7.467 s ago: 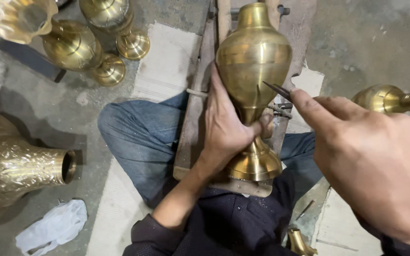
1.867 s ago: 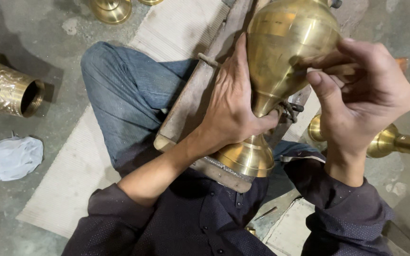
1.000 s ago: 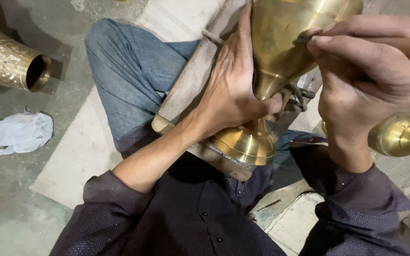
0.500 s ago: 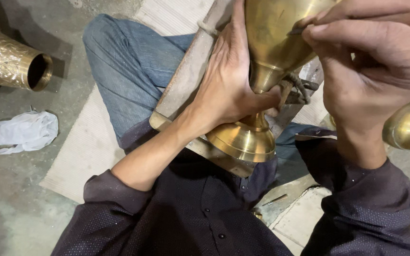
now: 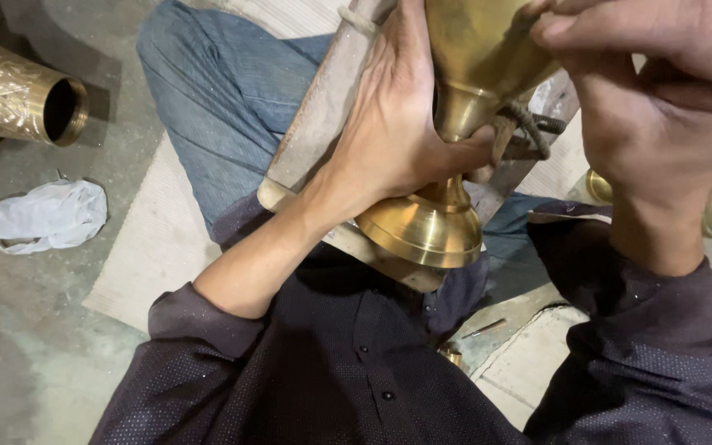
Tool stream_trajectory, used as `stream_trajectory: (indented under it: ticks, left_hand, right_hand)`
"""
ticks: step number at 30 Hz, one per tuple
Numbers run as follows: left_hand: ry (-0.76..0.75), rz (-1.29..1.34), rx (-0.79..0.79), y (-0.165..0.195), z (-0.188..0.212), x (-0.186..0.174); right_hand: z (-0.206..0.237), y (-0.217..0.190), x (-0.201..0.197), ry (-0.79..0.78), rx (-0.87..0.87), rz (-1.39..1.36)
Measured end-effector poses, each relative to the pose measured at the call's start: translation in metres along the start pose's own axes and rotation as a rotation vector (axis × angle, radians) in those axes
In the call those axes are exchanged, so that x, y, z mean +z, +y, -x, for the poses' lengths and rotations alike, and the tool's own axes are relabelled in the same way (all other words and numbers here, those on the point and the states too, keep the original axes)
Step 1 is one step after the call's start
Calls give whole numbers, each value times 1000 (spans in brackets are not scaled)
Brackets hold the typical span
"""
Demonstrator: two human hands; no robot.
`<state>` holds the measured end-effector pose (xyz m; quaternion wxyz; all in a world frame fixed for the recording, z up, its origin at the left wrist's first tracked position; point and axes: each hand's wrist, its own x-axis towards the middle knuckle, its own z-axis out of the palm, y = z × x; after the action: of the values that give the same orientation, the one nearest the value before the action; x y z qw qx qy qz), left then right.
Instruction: The person sits on the floor holding a brass vase clamped in a wooden vise and uses a small pointed hand tool to scrape and engrave lines around the vase's body and seam. They rotate the vase between passes and continue working the surface until the clip ends.
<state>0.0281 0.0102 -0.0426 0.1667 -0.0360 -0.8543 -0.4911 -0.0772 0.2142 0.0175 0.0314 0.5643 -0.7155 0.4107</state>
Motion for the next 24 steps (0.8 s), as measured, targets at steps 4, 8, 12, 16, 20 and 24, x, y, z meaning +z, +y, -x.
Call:
stream_trajectory:
  ticks: [4, 8, 12, 16, 20, 24]
  left_hand:
    - [-50, 59, -54, 0, 2, -2]
    - [-57, 28, -50, 0, 3, -3]
    - [-45, 58, 3, -1, 3, -5]
    - [-82, 14, -39, -2, 4, -4]
    - [-78, -16, -11, -2, 7, -3]
    - [-80, 22, -3, -3, 8, -3]
  right_hand:
    - [7, 4, -1, -40, 1, -24]
    - [10, 9, -4, -78, -6, -54]
    - [10, 15, -3, -106, -10, -71]
    - [16, 21, -6, -117, -10, -91]
    - [22, 26, -6, -125, -20, -111]
    - [22, 27, -5, -138, -19, -119]
